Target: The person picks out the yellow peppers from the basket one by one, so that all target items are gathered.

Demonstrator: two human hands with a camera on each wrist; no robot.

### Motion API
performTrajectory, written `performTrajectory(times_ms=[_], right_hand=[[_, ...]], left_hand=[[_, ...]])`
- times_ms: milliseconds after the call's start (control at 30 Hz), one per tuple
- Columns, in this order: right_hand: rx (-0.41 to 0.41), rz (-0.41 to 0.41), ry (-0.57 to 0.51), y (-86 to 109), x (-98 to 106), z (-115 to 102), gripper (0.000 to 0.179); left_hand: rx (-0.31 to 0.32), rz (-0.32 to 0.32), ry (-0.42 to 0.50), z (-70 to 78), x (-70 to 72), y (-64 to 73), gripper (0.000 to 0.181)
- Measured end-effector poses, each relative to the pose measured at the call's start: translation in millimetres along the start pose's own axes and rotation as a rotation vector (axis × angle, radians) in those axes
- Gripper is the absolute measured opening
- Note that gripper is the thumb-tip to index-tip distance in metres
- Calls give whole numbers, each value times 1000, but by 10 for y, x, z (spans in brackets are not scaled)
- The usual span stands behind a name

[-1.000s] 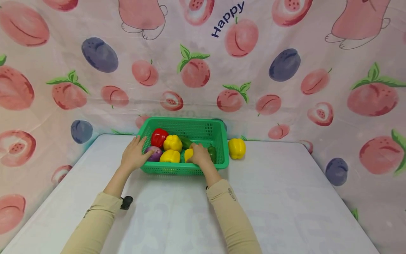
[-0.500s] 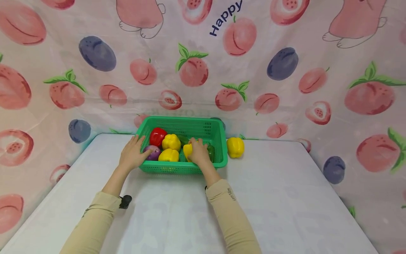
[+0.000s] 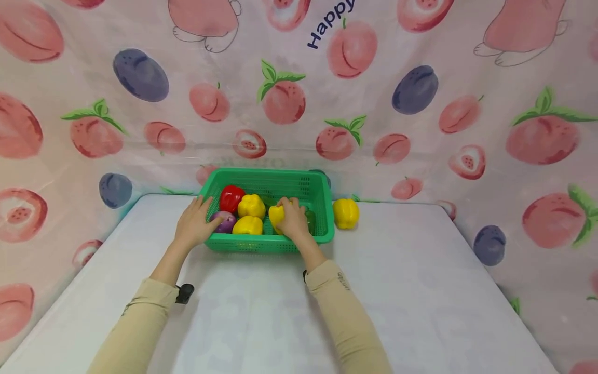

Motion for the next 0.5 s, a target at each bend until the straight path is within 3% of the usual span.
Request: performTrajectory(times_ms=[267, 500], right_hand=[[0, 34, -42, -3, 40, -40, 46], [-27, 50, -43, 53, 127, 11, 46]], left_hand=[[-2, -7, -6, -28, 51, 15, 73], [-16, -6, -15, -8, -3, -35, 74]])
Point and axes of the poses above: each hand's wrist, its own y-axis away from the middle knuckle, its own x-axis out of the back of the hand, z = x × y, the point moved 4 cm from there along -y, towards the middle knuckle, and after that the axes turned 12 degrees about y, right-handed, at the moved point
